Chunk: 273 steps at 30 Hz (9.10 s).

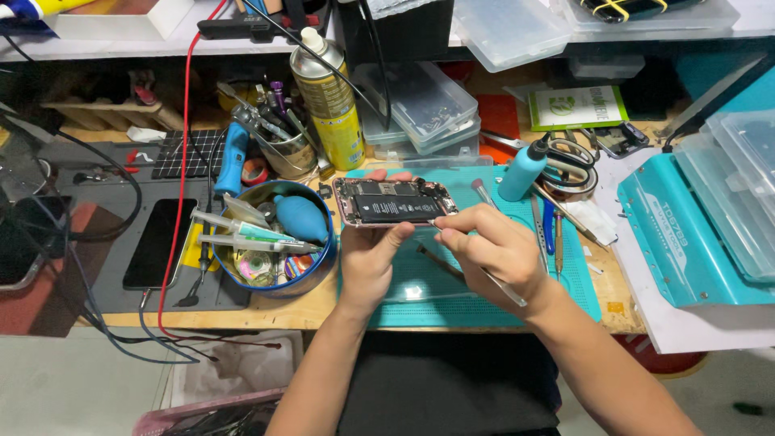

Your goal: The person disassembles a smartphone at a repair workbench. They use a screwdriver to remove screws from the opened phone, apply liquid from a bottle, pry components with tweezers, lift out the battery, and use pliers to grip and extract parts from the chassis.

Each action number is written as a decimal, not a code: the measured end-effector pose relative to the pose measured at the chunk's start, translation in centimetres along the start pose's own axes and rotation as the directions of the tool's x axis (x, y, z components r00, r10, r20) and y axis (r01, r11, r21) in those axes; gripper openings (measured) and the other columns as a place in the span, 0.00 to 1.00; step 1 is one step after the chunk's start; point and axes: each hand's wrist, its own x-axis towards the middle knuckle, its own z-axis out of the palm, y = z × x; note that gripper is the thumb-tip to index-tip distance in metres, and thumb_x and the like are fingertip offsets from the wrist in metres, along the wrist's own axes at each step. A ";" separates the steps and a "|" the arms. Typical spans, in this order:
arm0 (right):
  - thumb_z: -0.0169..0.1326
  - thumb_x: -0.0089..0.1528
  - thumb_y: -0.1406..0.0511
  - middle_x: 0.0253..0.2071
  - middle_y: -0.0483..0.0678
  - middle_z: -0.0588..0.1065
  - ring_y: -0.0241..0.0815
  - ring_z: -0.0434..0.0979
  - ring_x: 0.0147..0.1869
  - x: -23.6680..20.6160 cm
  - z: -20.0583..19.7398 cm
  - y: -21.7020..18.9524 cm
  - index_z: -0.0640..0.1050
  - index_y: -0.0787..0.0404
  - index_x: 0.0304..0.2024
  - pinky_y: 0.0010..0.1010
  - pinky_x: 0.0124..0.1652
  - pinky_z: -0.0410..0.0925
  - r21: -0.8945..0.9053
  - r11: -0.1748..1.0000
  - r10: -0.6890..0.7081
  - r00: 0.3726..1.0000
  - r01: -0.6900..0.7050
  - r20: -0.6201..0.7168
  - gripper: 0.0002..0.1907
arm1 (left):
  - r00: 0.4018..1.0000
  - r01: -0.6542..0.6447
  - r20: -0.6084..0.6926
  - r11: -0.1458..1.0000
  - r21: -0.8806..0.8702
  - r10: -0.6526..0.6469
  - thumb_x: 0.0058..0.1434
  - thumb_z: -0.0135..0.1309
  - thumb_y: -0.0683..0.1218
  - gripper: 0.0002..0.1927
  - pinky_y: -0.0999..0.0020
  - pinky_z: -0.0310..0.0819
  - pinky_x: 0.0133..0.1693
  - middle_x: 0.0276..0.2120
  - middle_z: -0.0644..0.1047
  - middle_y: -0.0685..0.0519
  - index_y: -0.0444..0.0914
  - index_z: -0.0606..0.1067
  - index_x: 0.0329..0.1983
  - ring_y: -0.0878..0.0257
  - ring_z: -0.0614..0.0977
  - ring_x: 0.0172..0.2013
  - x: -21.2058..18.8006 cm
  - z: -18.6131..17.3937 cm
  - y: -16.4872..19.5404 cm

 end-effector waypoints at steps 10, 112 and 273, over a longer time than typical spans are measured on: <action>0.64 0.57 0.79 0.41 0.58 0.79 0.51 0.82 0.41 -0.8 1.2 0.4 0.75 0.70 0.38 0.33 0.39 0.75 0.044 0.998 0.043 0.996 -0.039 -0.083 0.11 | 0.991 -0.007 -0.130 0.997 0.077 0.017 0.66 0.59 0.37 0.35 0.62 0.71 0.64 0.65 0.70 0.42 0.32 0.57 0.73 0.57 0.76 0.60 -0.7 0.2 -1.7; 0.71 0.42 0.55 0.38 0.48 0.73 0.50 0.76 0.38 6.7 -9.0 2.1 0.80 0.59 0.45 0.41 0.36 0.70 -0.479 0.878 0.370 0.620 0.012 0.692 0.30 | 0.927 0.262 -0.172 0.904 -0.338 -0.333 0.62 0.59 0.36 0.31 0.61 0.72 0.62 0.62 0.73 0.43 0.32 0.63 0.68 0.55 0.76 0.61 -0.6 -2.8 0.2; 0.62 0.56 0.79 0.41 0.55 0.81 0.48 0.85 0.46 1.2 -1.7 -1.2 0.76 0.69 0.36 0.32 0.45 0.77 0.221 0.950 0.206 0.975 -0.220 0.081 0.08 | 0.982 -0.137 -0.137 0.989 -0.060 0.128 0.61 0.60 0.29 0.44 0.54 0.70 0.68 0.69 0.66 0.37 0.41 0.51 0.74 0.48 0.70 0.70 -1.4 1.3 -1.0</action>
